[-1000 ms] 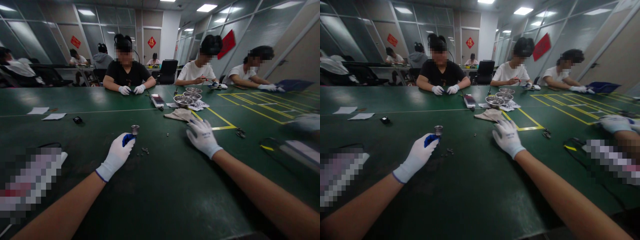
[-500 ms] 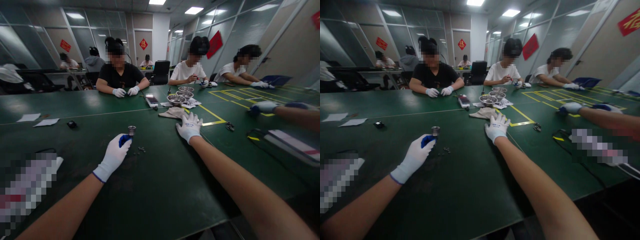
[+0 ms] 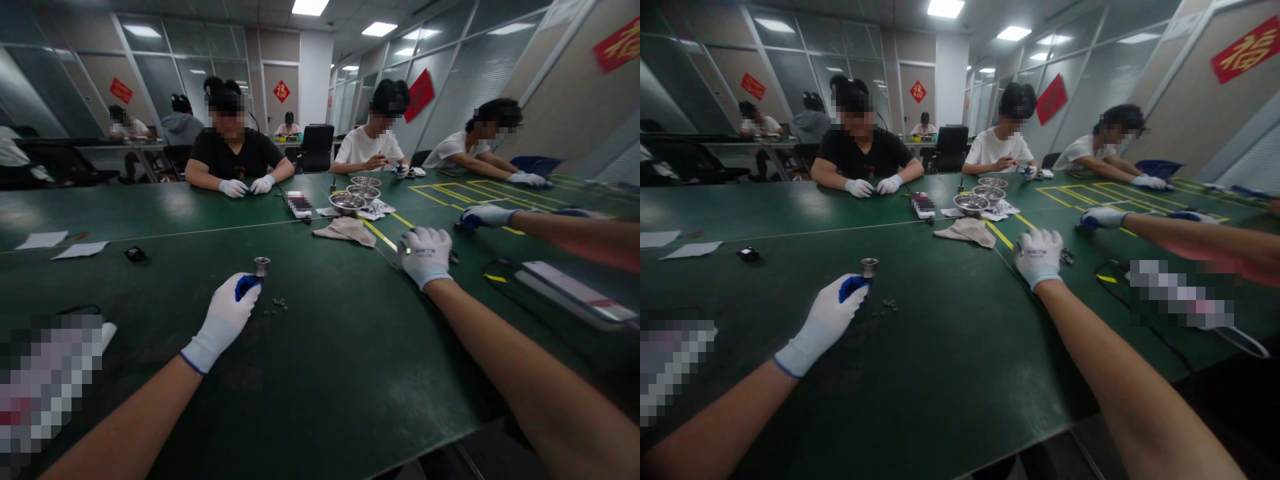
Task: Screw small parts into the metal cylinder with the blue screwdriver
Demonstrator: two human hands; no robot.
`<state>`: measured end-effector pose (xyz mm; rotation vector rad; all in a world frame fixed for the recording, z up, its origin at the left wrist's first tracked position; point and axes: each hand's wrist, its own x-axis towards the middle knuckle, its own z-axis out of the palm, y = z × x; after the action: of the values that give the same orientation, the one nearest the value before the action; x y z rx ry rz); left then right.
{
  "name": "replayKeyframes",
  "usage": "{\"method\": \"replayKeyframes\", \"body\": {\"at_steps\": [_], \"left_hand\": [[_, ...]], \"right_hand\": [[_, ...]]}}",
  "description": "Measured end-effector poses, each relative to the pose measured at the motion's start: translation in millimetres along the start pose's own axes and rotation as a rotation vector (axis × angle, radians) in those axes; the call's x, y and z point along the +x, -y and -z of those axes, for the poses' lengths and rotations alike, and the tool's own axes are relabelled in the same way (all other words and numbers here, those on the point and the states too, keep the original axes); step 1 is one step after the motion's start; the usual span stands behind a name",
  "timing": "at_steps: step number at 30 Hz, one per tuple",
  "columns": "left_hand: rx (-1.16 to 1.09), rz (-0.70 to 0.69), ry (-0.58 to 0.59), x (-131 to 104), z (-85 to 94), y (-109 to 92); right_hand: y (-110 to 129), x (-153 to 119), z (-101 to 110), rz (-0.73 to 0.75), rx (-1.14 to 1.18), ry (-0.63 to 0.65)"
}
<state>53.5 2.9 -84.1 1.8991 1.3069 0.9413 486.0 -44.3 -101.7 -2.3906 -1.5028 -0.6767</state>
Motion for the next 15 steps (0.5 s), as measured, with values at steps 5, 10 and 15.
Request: {"method": "replayKeyframes", "body": {"at_steps": [5,10,15], "left_hand": [[0.032,-0.054,0.0,-1,-1.0,1],[0.091,-0.148,0.007,-7,-3.1,-2],[0.101,-0.224,0.028,-13,-7.9,-3]], "right_hand": [[73,-41,19,0.453,0.347,-0.127],[160,-88,44,0.487,0.776,-0.101],[233,-105,56,0.36,1.096,-0.051]]}}
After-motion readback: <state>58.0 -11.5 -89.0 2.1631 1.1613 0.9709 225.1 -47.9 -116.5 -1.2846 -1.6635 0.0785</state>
